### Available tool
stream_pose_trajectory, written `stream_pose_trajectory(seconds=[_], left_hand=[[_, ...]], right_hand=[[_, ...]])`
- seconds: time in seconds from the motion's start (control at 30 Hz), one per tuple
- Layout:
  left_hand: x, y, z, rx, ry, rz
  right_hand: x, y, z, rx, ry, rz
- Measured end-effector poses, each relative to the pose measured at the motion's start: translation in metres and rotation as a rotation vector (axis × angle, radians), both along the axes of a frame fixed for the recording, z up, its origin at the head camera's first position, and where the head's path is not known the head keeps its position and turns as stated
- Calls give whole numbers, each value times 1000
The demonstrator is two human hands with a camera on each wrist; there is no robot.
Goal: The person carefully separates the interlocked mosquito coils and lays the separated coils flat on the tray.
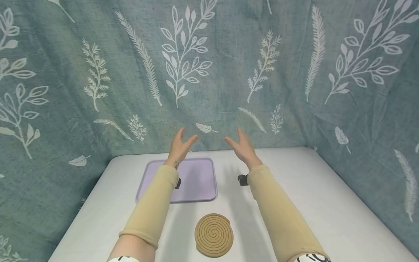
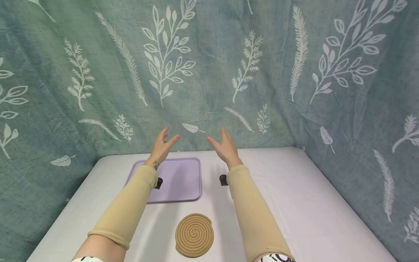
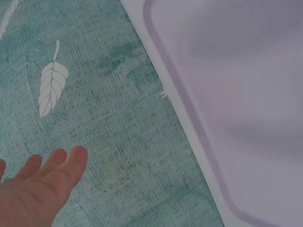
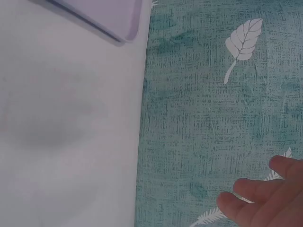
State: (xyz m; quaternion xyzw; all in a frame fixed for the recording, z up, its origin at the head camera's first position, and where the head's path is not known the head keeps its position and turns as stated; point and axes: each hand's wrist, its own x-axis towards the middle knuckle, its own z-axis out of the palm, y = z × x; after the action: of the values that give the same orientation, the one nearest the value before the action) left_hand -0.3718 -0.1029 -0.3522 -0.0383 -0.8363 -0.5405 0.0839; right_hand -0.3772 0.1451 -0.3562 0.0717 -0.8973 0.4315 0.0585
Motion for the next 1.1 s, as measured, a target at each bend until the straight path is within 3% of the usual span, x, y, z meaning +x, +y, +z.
stream_pose_trajectory(seconds=[0.37, 0.8, 1.1], left_hand=[[11, -2, -19, 60, 12, 6], [38, -2, -42, 149, 7, -2], [53, -1, -51, 178, -11, -6]], right_hand=[[13, -7, -9, -128, -34, 12], [27, -1, -31, -155, -92, -3], [48, 7, -53, -143, -120, -22]])
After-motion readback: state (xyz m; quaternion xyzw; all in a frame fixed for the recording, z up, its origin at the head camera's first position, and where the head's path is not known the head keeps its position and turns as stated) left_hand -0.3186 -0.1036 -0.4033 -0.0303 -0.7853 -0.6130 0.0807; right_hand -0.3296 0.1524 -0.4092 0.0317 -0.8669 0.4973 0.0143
